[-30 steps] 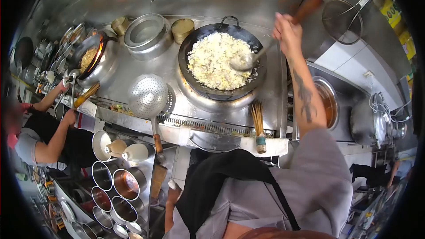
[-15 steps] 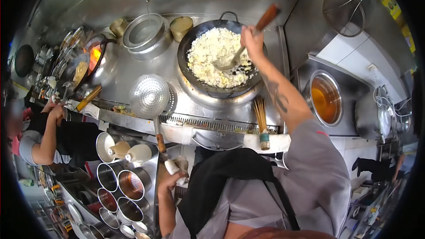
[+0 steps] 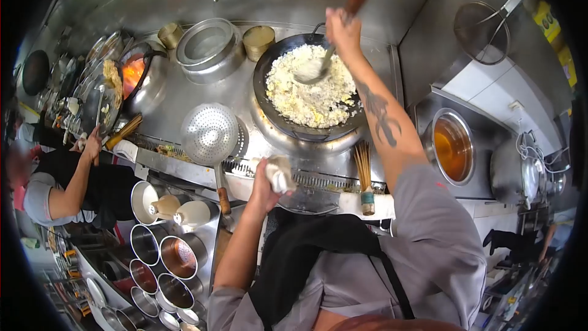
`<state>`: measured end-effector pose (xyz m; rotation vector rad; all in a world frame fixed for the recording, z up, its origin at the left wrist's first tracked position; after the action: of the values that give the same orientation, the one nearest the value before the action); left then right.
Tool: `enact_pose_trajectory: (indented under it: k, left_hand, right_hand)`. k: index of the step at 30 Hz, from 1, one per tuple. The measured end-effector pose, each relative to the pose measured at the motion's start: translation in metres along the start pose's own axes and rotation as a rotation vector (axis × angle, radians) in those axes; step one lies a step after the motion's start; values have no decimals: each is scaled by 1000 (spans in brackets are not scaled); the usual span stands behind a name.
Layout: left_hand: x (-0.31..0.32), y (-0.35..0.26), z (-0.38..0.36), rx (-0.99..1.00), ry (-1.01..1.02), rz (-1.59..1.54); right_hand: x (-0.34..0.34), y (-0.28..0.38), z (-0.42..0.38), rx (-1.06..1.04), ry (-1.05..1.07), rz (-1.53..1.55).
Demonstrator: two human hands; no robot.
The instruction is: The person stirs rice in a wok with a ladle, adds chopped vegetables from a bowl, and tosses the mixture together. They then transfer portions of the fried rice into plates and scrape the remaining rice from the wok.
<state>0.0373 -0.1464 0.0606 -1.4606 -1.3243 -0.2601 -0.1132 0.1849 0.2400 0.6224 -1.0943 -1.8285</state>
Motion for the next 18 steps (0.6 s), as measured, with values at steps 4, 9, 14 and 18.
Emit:
enact_pose_trajectory:
  k: [4, 9, 14, 18]
  left_hand:
    - [3, 7, 80, -98, -82, -81]
    - [40, 5, 125, -86, -160, -202]
    - [29, 5, 130, -87, -205, -209]
    - [17, 3, 143, -87, -140, -160]
  right_hand:
    - [26, -13, -14, 257, 242, 101]
    - [59, 14, -54, 129, 323, -167]
    - [21, -14, -30, 211, 320, -271]
    - [-13, 43, -67, 121, -14, -212]
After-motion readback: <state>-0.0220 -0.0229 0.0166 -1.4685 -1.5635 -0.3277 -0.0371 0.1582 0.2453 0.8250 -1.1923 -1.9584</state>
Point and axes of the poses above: each hand's wrist, its own z-axis towards the middle knuckle, its own x-axis out of the palm, y = z × x, the point moved 2 cm from there along z, towards the middle knuckle, and after that the axes turned 11 degrees about y, right-handed, at the moved point
